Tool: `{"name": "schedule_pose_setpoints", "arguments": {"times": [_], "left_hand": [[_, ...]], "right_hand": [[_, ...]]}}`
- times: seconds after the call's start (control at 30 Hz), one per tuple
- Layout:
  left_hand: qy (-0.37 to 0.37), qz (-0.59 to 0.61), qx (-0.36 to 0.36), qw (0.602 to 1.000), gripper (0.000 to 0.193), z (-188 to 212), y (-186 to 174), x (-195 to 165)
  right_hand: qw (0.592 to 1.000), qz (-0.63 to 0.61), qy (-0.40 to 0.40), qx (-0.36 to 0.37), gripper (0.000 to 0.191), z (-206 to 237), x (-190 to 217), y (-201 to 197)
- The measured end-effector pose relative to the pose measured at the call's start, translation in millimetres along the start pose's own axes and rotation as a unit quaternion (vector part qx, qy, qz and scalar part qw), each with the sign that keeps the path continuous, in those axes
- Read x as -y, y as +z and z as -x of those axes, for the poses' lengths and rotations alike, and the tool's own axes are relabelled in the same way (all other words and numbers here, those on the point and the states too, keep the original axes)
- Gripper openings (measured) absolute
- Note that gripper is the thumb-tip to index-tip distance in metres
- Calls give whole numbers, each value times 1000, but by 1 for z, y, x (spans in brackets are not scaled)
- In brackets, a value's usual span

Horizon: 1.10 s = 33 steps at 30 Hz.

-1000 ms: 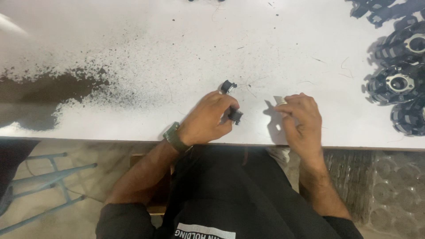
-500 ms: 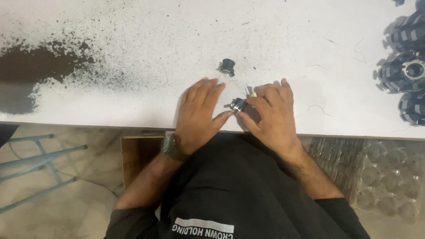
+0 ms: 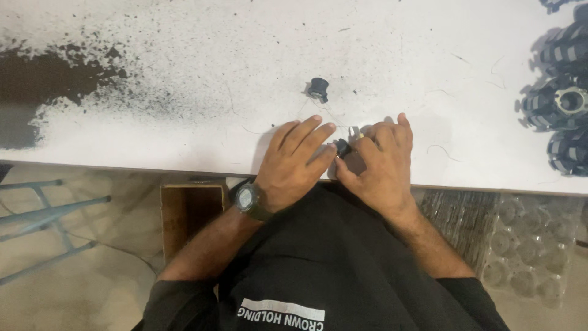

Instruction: The person sits at a white workbench and assembles small black plastic wheel-hub components one at a time, fitting parts together by hand and using a small hand tool on each unit, then sets finished units aside in piles on the table.

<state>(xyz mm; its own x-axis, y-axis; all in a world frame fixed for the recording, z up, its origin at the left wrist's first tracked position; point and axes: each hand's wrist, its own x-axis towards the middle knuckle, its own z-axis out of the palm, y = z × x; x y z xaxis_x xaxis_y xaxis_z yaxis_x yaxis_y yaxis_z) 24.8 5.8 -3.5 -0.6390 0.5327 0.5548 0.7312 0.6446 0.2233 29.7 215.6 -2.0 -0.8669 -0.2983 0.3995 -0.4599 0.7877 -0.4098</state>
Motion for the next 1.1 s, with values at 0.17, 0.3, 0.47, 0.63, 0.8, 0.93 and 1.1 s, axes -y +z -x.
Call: {"name": "schedule_pose_setpoints", "arguments": {"times": [0.17,0.3,0.47,0.63,0.8,0.93,1.1], "left_hand": [[-65,-18,-16,998,14,14,9,-9],[-93,-7,-38,995,17,19,17,-9],[-124,22,-41,991,14,19,18,-10],[-140,49,-36,988,13,20,16,-12],[-136,59,-48,988,16,21,17,-11],[-136,61,-41,988,20,21,19,-12],[-142,56,-37,988,17,20,21,-12]], "right_hand": [[1000,-8,-2,4,38,8,-4,3],[998,-31,-8,-53,33,20,-3,2],[989,-107,-35,-100,29,37,3,13],[991,-103,-33,-79,30,39,1,23],[991,-99,-27,-82,29,37,1,22],[991,-101,-26,-82,28,37,2,21],[991,-99,-22,-85,30,36,3,21]]}}
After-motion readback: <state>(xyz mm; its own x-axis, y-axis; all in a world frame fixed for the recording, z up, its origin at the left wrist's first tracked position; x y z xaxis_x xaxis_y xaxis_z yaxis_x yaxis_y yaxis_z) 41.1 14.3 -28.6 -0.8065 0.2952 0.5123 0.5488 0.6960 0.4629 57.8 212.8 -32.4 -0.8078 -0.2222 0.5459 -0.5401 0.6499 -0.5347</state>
